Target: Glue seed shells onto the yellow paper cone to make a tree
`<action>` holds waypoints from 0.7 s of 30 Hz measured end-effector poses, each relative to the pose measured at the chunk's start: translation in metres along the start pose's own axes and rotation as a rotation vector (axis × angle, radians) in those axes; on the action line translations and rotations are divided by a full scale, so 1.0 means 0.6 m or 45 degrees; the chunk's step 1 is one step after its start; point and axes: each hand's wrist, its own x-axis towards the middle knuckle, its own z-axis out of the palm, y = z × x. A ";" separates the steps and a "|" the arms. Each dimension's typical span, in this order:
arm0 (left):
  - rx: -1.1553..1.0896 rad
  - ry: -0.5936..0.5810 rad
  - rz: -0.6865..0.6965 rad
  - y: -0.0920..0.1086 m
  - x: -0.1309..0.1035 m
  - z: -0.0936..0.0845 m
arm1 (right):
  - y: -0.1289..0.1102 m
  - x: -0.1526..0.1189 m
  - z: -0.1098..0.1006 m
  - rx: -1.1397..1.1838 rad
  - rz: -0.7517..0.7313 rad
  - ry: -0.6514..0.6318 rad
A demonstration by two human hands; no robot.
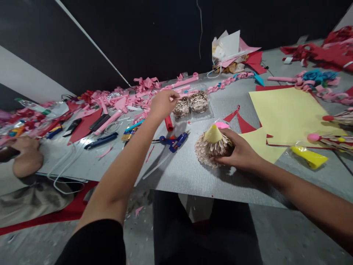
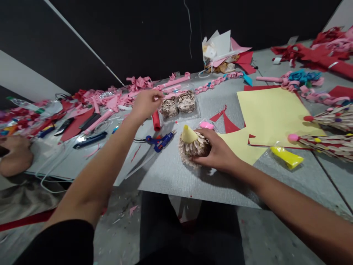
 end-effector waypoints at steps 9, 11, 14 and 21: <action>0.471 -0.341 -0.120 0.005 0.135 0.063 | -0.008 0.003 0.003 0.001 -0.041 -0.029; 0.533 -0.379 -0.145 0.007 0.145 0.071 | -0.009 0.003 0.005 0.001 -0.057 -0.038; 0.584 -0.416 -0.156 0.007 0.154 0.075 | -0.009 0.005 0.005 0.017 -0.049 -0.038; 0.489 -0.354 -0.159 0.001 0.149 0.054 | -0.002 0.007 0.002 0.035 -0.031 -0.033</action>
